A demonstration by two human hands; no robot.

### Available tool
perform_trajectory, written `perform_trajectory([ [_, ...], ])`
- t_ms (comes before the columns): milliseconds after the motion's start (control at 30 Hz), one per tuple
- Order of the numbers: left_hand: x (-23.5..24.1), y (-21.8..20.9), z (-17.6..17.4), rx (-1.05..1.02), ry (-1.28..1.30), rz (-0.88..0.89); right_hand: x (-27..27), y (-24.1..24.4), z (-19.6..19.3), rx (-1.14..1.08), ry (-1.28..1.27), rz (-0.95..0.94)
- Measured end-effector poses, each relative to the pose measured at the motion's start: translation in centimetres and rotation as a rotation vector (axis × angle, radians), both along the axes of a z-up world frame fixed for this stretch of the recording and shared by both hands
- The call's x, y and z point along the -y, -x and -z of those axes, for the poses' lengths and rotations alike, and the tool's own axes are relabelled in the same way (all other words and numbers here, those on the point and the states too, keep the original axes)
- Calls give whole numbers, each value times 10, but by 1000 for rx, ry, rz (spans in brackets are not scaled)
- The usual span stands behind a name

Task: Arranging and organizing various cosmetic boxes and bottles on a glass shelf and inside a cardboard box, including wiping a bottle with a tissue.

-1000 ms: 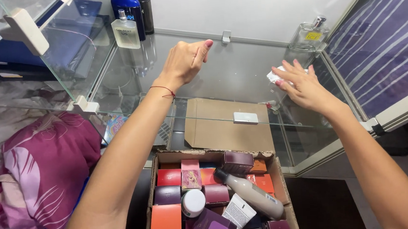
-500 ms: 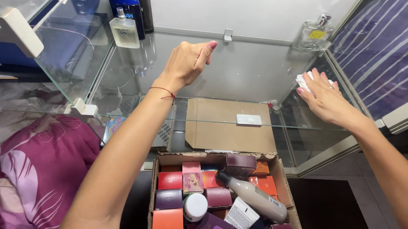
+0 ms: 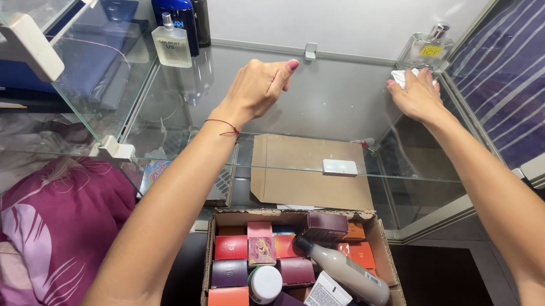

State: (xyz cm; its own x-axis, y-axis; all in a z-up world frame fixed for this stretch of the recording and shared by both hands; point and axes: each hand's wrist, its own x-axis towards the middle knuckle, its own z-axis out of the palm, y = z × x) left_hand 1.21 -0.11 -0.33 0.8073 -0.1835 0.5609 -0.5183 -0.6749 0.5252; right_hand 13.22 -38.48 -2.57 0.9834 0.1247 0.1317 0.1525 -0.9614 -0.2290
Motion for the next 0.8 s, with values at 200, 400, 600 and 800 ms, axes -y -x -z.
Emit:
perform_trajectory([
  [200,1,-2,1,17,-14,1,-21,12,2,-31,-8,-115],
  [400,2,2,-1,16,-20,-14,-58,77,-29,-67,-15,-317],
  [600,4,3,0,20,-41,-40,-66,107,-31,-39,-8,-402],
  [800,6,3,0,-4,-33,-54,-51,64,-27,1,48,-347],
])
